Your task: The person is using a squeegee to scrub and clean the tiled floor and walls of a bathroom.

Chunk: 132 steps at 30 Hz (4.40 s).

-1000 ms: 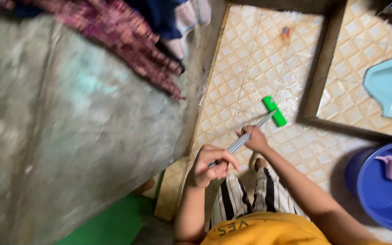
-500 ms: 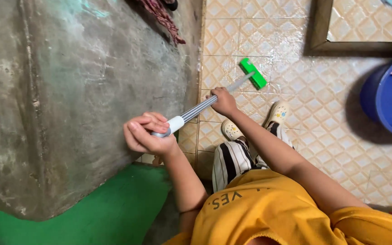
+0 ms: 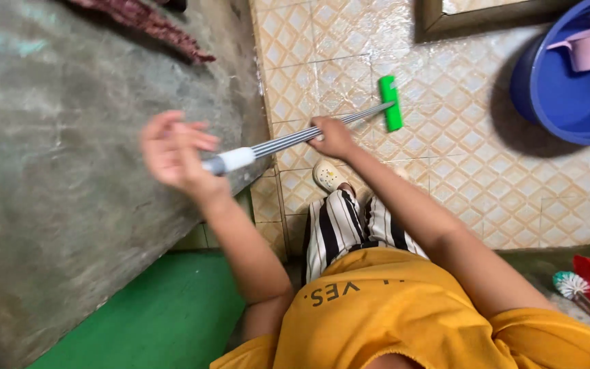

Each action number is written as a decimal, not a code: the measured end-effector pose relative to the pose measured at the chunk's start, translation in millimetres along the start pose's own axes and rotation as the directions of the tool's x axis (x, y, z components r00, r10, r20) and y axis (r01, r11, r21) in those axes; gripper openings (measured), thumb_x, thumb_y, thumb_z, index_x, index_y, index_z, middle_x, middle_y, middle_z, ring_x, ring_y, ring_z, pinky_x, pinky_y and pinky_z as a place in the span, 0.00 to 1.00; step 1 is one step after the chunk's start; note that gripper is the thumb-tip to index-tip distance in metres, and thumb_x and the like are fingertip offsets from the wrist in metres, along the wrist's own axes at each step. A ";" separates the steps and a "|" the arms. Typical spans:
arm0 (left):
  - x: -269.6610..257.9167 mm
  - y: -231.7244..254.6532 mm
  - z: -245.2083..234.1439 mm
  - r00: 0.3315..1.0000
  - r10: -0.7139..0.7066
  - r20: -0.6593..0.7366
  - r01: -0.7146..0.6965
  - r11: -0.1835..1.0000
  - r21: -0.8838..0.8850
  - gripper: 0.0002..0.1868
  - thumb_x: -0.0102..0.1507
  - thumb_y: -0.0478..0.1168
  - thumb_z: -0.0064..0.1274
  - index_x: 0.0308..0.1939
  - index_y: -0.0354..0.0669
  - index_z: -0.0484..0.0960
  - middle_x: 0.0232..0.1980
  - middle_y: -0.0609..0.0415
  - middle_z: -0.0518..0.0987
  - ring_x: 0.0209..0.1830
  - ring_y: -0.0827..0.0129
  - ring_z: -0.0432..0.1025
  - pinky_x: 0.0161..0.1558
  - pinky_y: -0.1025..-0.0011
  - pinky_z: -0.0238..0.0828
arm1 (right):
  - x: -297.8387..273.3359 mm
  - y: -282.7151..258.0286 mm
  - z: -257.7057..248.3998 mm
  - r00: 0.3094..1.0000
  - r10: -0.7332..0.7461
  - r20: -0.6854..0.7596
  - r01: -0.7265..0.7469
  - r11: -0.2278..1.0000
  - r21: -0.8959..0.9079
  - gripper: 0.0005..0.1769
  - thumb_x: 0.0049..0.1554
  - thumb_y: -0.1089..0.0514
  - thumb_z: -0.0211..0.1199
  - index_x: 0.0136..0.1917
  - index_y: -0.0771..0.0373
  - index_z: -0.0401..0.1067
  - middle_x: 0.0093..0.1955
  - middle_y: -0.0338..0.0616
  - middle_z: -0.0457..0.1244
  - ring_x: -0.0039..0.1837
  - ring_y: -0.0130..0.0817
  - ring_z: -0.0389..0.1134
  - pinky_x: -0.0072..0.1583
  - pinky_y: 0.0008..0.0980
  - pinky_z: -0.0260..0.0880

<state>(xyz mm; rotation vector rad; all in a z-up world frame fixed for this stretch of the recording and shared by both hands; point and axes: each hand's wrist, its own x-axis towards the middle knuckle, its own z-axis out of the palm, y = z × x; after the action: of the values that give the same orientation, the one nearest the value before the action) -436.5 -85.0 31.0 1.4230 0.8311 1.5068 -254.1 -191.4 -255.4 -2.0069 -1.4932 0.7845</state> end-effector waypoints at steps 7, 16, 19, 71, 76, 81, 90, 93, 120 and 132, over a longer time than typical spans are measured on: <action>-31.4 -22.9 65.8 0.991 0.004 0.132 -0.022 0.990 0.141 0.05 0.70 0.30 0.47 0.46 0.34 0.78 0.34 0.44 0.75 0.25 0.59 0.80 0.38 0.68 0.83 | -69.6 74.4 -1.8 0.946 0.325 0.022 -0.325 0.941 0.092 0.12 0.55 0.50 0.63 0.51 0.53 0.70 0.46 0.50 0.67 0.57 0.56 0.71 0.60 0.55 0.69; -154.6 -42.8 143.2 0.583 -0.417 0.697 0.782 0.522 -0.341 0.49 0.61 0.64 0.48 0.78 0.38 0.59 0.49 0.40 0.83 0.59 0.53 0.78 0.74 0.56 0.66 | -177.2 218.5 -21.1 0.885 0.465 -0.014 -0.465 0.882 -0.079 0.19 0.49 0.47 0.69 0.51 0.58 0.80 0.44 0.52 0.70 0.55 0.57 0.71 0.60 0.54 0.68; -117.6 -5.8 124.4 0.688 -0.322 0.651 0.640 0.692 -0.335 0.49 0.59 0.65 0.46 0.78 0.41 0.59 0.50 0.35 0.80 0.63 0.42 0.76 0.76 0.45 0.67 | -160.2 159.8 -37.2 0.943 0.331 -0.020 -0.331 0.944 -0.003 0.15 0.50 0.48 0.68 0.45 0.59 0.79 0.38 0.53 0.69 0.51 0.59 0.72 0.57 0.54 0.68; -180.7 -22.5 76.2 0.719 0.043 0.694 0.473 0.701 -0.534 0.17 0.58 0.47 0.45 0.15 0.50 0.64 0.08 0.61 0.58 0.06 0.71 0.57 0.25 0.70 0.63 | -170.8 64.6 -21.8 0.894 0.086 -0.439 -0.068 0.996 0.056 0.12 0.46 0.48 0.63 0.30 0.55 0.67 0.27 0.52 0.62 0.38 0.58 0.70 0.41 0.54 0.68; -220.6 -45.8 15.8 0.771 -0.047 0.636 0.470 0.716 -0.517 0.14 0.55 0.46 0.44 0.16 0.49 0.65 0.09 0.59 0.61 0.08 0.69 0.61 0.30 0.68 0.66 | -188.1 68.8 11.7 0.961 0.082 -0.265 -0.083 0.997 0.007 0.12 0.49 0.50 0.61 0.31 0.58 0.69 0.29 0.53 0.64 0.40 0.61 0.70 0.44 0.54 0.70; -192.4 -15.7 -35.4 0.762 -0.095 0.640 0.497 0.719 -0.485 0.11 0.52 0.44 0.44 0.16 0.50 0.64 0.09 0.59 0.60 0.08 0.69 0.59 0.28 0.68 0.65 | -166.0 38.1 47.8 0.992 0.032 -0.120 -0.044 0.994 -0.102 0.10 0.44 0.48 0.61 0.32 0.55 0.72 0.29 0.49 0.65 0.40 0.57 0.71 0.45 0.49 0.72; -59.9 56.6 -94.8 0.693 0.050 0.720 0.357 0.844 -0.401 0.13 0.50 0.45 0.44 0.13 0.48 0.62 0.07 0.60 0.58 0.05 0.69 0.57 0.22 0.66 0.64 | -85.5 -73.5 100.7 0.982 -0.101 -0.157 0.159 0.891 0.425 0.15 0.46 0.53 0.71 0.44 0.60 0.72 0.40 0.57 0.68 0.49 0.64 0.71 0.50 0.59 0.69; -65.4 13.2 -93.7 0.729 0.065 0.681 0.389 0.779 -0.491 0.14 0.53 0.45 0.49 0.16 0.47 0.64 0.07 0.60 0.59 0.06 0.71 0.58 0.24 0.67 0.67 | -72.5 -16.0 130.3 0.967 0.073 -0.243 0.007 0.950 0.311 0.07 0.46 0.52 0.67 0.39 0.50 0.72 0.37 0.41 0.66 0.48 0.50 0.72 0.51 0.47 0.71; -77.3 -31.5 -157.8 0.843 -0.034 0.537 0.362 0.775 -0.517 0.09 0.44 0.42 0.43 0.12 0.43 0.66 0.07 0.54 0.55 0.04 0.66 0.54 0.17 0.68 0.58 | -78.5 7.3 195.5 0.984 0.083 -0.160 -0.063 0.990 0.127 0.09 0.47 0.61 0.68 0.44 0.59 0.79 0.41 0.52 0.71 0.51 0.57 0.73 0.56 0.52 0.73; 16.6 76.2 -149.0 0.612 0.010 0.791 0.328 0.907 -0.265 0.13 0.48 0.45 0.42 0.13 0.44 0.63 0.10 0.55 0.57 0.09 0.65 0.50 0.19 0.65 0.58 | -29.6 -111.2 189.1 0.934 0.095 -0.346 0.062 0.907 0.417 0.10 0.56 0.58 0.69 0.34 0.61 0.74 0.32 0.55 0.66 0.42 0.61 0.71 0.48 0.50 0.71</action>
<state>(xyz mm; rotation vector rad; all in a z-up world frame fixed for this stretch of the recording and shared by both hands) -594.4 -85.2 88.9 1.4424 0.0828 0.6916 -469.3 -179.1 -305.9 -1.7182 -0.9960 0.6365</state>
